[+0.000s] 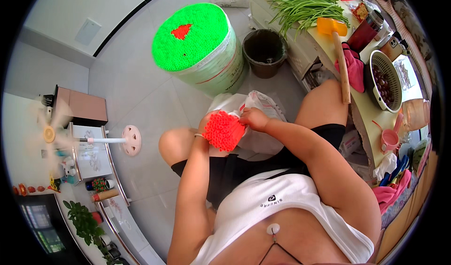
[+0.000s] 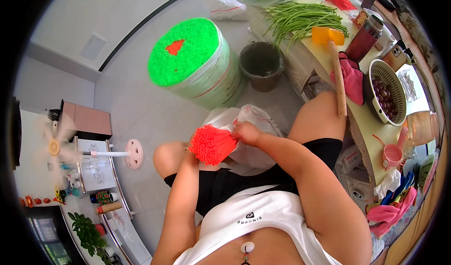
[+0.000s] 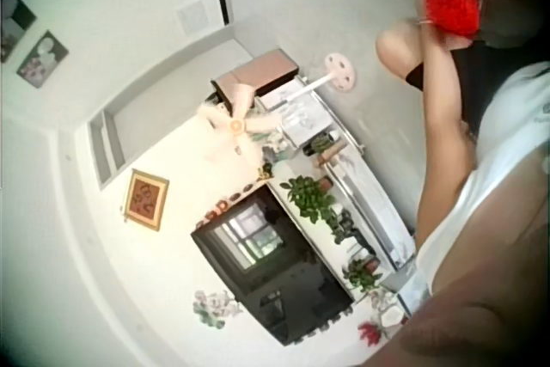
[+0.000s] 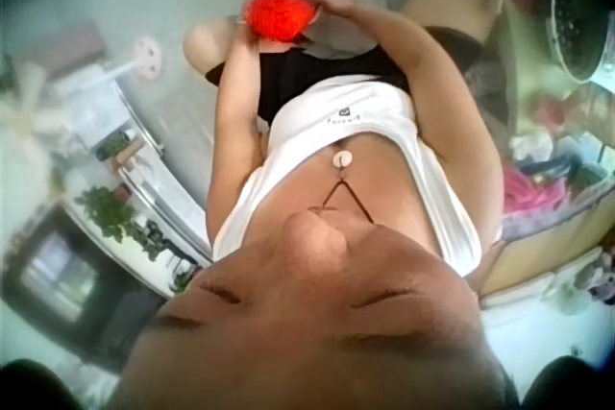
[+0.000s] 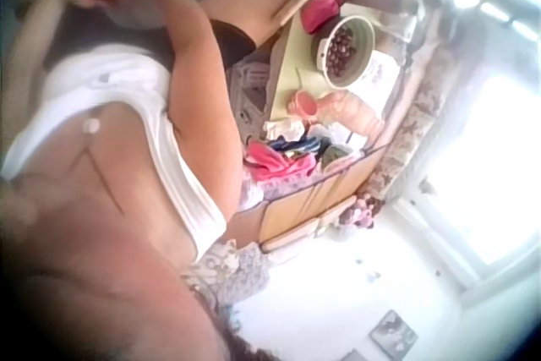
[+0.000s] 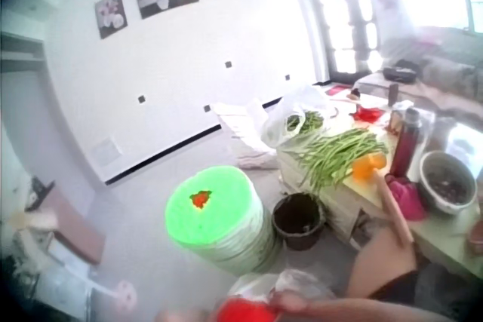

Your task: The person uses a wooden mallet to strike a green circular mold filled with small red components, then removes a red textured object from a white bag and ties it with a thin red string.

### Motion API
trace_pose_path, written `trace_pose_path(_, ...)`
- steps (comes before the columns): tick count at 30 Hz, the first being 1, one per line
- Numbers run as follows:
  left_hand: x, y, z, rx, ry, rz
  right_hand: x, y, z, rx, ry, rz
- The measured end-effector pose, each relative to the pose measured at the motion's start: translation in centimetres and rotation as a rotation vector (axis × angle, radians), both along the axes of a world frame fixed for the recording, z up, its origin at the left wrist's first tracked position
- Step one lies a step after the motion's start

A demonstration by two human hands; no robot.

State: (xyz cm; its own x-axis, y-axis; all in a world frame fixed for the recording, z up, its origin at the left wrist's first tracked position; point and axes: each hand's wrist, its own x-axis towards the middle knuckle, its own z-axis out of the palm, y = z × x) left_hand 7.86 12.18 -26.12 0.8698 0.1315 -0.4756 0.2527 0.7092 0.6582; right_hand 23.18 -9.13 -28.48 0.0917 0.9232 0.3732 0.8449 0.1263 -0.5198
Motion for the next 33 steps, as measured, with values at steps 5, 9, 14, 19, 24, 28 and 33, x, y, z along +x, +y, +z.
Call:
trace_pose_path(5,-0.3,1.3,3.7,1.005,-0.017,0.122,2.1,5.5,3.5,-0.008,-0.181,-0.084)
trace_pose_path(9,0.2,-0.2,5.7,0.500,0.283,0.423,4.3,8.1,5.6,-0.167,-0.419,-0.122)
trace_pose_path(14,0.0,-5.1,5.9,0.434,0.550,0.407,6.5,7.1,1.7,-0.363,-0.214,-0.260)
trace_pose_path(19,-0.4,-7.9,3.4,0.230,0.504,-0.112,4.1,8.8,2.1,-0.310,0.238,-0.451)
trace_pose_path(24,7.6,-11.7,1.5,-0.092,0.523,-0.044,7.3,5.6,-3.4,-0.118,0.708,-0.563)
trace_pose_path(28,8.6,-11.4,-1.8,-0.250,0.465,0.034,4.5,5.6,-0.3,-0.013,0.984,-0.588)
trace_pose_path(33,10.3,-12.3,-1.9,-0.303,0.189,0.101,4.6,3.9,0.7,-0.045,1.095,-0.632)
